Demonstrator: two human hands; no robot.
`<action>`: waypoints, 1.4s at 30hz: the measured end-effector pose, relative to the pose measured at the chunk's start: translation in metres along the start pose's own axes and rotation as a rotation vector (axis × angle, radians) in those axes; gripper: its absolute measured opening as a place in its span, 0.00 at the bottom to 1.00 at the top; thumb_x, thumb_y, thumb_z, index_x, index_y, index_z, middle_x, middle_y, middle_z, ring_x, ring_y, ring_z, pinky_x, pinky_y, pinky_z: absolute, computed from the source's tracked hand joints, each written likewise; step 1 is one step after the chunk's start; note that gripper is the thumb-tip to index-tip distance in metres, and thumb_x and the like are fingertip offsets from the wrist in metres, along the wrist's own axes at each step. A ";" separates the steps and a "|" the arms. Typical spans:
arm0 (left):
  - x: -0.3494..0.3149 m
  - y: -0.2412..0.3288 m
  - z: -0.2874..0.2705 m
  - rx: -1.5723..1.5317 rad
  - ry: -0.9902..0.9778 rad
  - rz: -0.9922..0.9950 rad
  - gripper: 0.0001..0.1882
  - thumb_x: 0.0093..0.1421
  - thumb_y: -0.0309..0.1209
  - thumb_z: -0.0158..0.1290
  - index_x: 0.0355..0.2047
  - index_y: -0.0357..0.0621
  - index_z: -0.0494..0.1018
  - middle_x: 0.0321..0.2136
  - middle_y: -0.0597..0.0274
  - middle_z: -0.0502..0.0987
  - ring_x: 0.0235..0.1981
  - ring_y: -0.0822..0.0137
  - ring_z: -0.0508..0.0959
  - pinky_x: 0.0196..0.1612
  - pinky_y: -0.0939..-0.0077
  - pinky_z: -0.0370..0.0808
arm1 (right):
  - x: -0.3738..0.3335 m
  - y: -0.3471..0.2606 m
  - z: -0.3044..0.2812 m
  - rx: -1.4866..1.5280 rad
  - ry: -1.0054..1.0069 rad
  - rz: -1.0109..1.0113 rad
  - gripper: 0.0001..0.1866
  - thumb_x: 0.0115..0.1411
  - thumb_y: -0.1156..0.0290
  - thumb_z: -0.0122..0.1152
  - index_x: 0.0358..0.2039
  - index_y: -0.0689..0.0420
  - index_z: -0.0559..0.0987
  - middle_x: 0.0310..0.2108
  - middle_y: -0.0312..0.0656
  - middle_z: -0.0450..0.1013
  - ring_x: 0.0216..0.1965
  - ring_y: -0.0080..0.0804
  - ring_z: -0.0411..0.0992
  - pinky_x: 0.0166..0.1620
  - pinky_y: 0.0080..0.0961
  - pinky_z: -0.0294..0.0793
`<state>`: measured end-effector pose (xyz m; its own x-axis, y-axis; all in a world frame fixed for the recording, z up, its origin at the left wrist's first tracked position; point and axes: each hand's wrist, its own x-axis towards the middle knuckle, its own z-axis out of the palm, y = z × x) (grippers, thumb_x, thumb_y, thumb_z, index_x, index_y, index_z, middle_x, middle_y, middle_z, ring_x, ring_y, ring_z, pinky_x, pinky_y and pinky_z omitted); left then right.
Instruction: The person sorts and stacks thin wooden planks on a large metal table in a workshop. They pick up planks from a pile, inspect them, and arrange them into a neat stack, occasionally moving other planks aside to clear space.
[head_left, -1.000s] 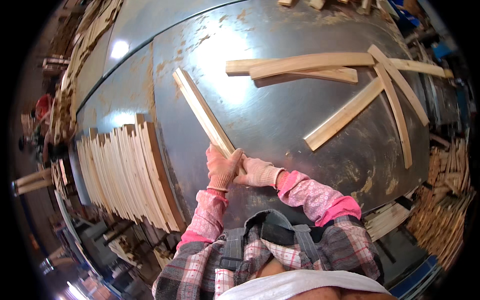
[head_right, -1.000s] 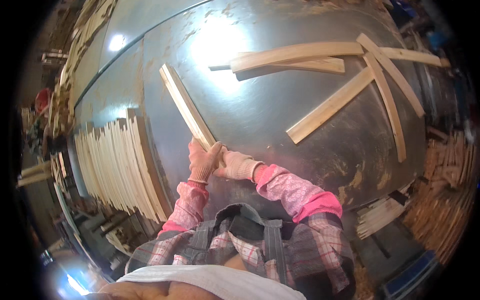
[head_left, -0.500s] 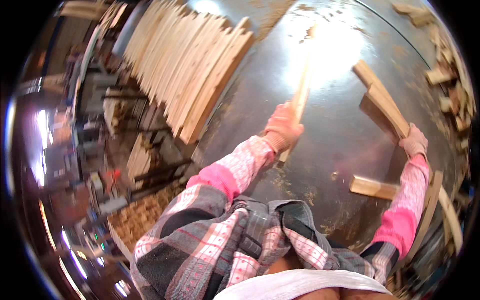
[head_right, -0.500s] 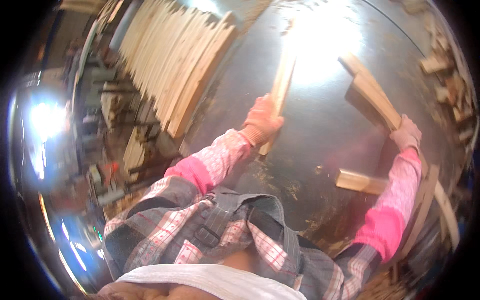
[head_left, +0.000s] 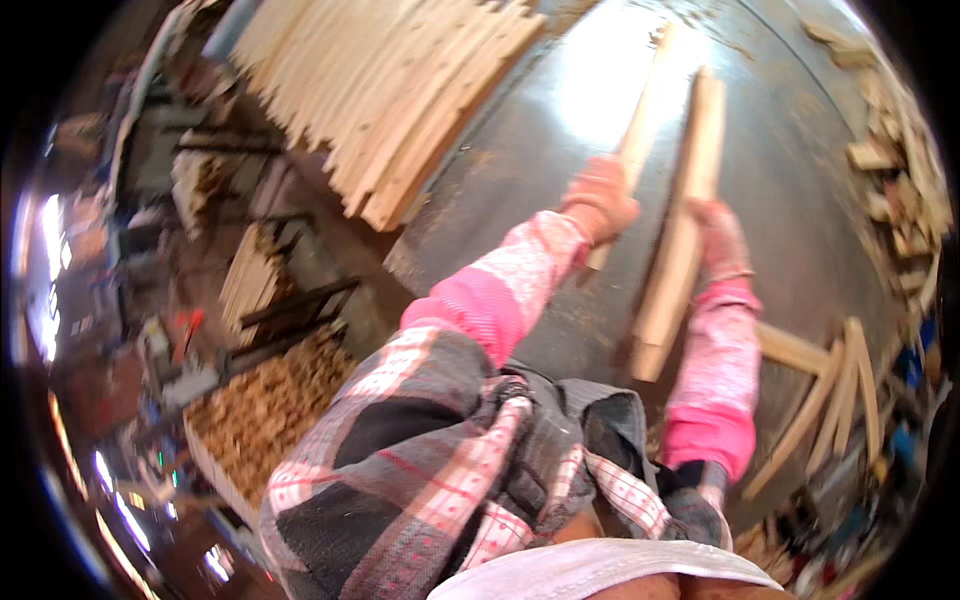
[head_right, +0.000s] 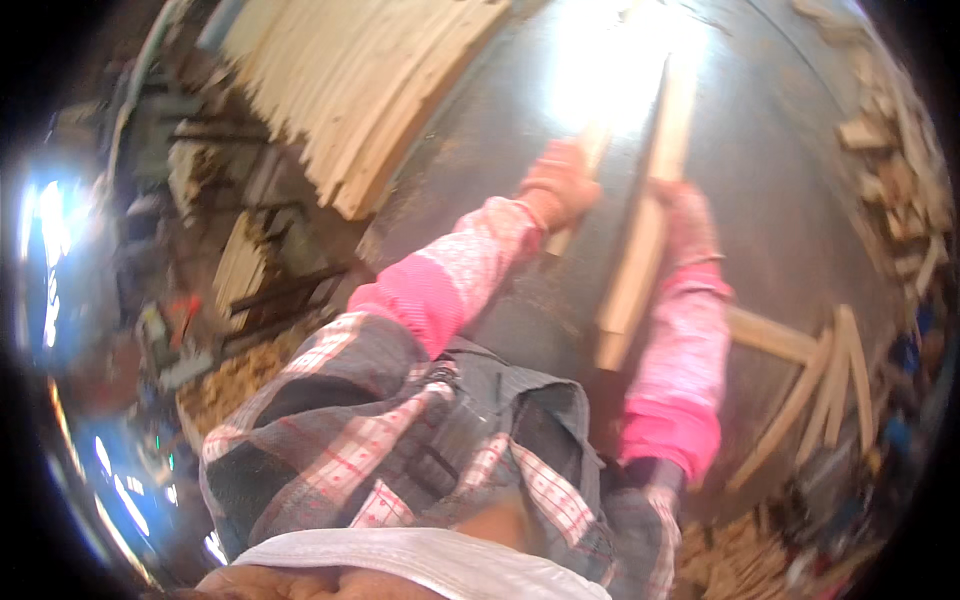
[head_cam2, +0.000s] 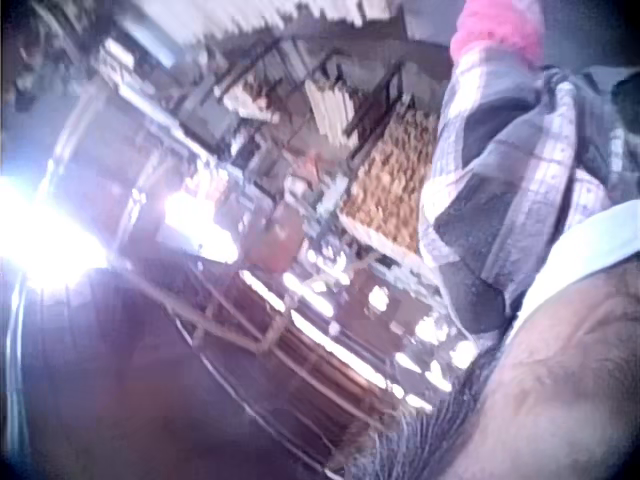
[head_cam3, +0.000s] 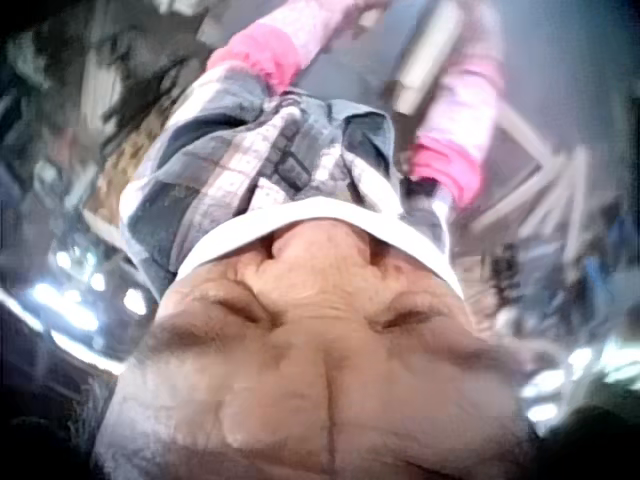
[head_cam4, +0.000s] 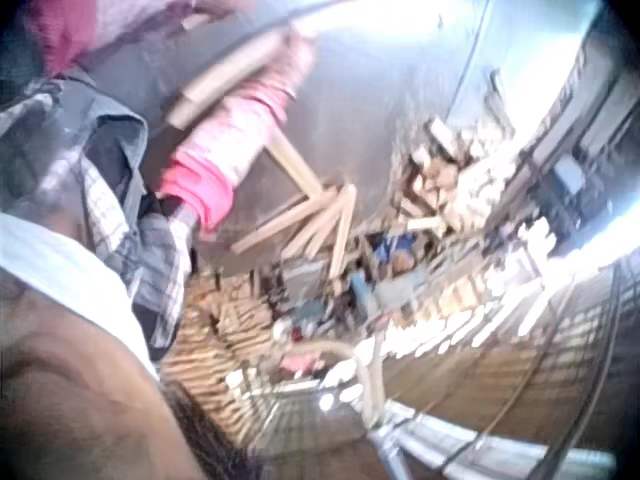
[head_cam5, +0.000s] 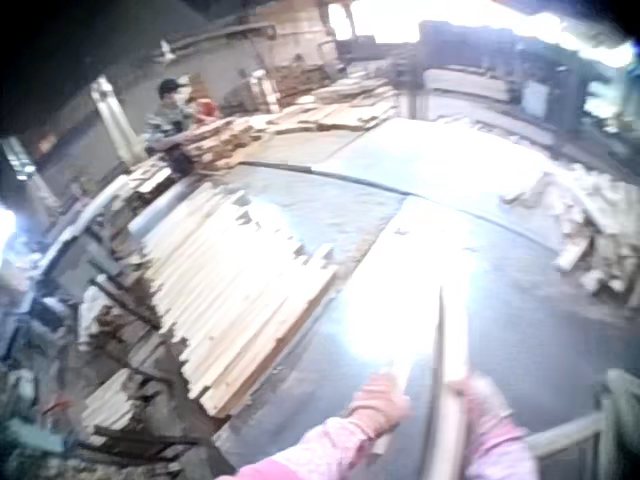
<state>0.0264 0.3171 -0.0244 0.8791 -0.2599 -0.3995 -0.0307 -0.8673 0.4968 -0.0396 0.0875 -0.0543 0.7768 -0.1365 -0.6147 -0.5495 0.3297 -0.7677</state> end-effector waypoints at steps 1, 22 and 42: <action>-0.004 -0.015 -0.005 0.016 -0.005 0.040 0.28 0.53 0.36 0.60 0.52 0.37 0.69 0.49 0.39 0.75 0.49 0.38 0.80 0.53 0.50 0.79 | -0.023 0.024 0.034 0.042 0.096 -0.055 0.14 0.61 0.65 0.65 0.42 0.62 0.79 0.36 0.38 0.75 0.37 0.28 0.74 0.44 0.29 0.76; -0.104 -0.164 -0.099 0.101 -0.098 0.122 0.37 0.57 0.50 0.60 0.62 0.43 0.68 0.57 0.43 0.73 0.60 0.43 0.72 0.62 0.53 0.71 | -0.048 0.088 0.252 -0.687 0.196 0.023 0.26 0.61 0.48 0.58 0.43 0.61 0.84 0.39 0.56 0.81 0.43 0.53 0.80 0.48 0.39 0.77; -0.025 -0.102 -0.085 0.069 0.205 0.843 0.28 0.58 0.29 0.63 0.59 0.37 0.73 0.56 0.43 0.75 0.58 0.46 0.74 0.62 0.58 0.72 | -0.174 0.047 -0.019 -0.731 0.851 0.134 0.34 0.58 0.53 0.65 0.61 0.58 0.73 0.59 0.55 0.73 0.58 0.57 0.72 0.60 0.47 0.73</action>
<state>0.0477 0.4481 0.0006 0.6185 -0.7512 0.2304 -0.7329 -0.4459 0.5138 -0.2058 0.1092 0.0132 0.3900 -0.8252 -0.4087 -0.8776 -0.1986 -0.4363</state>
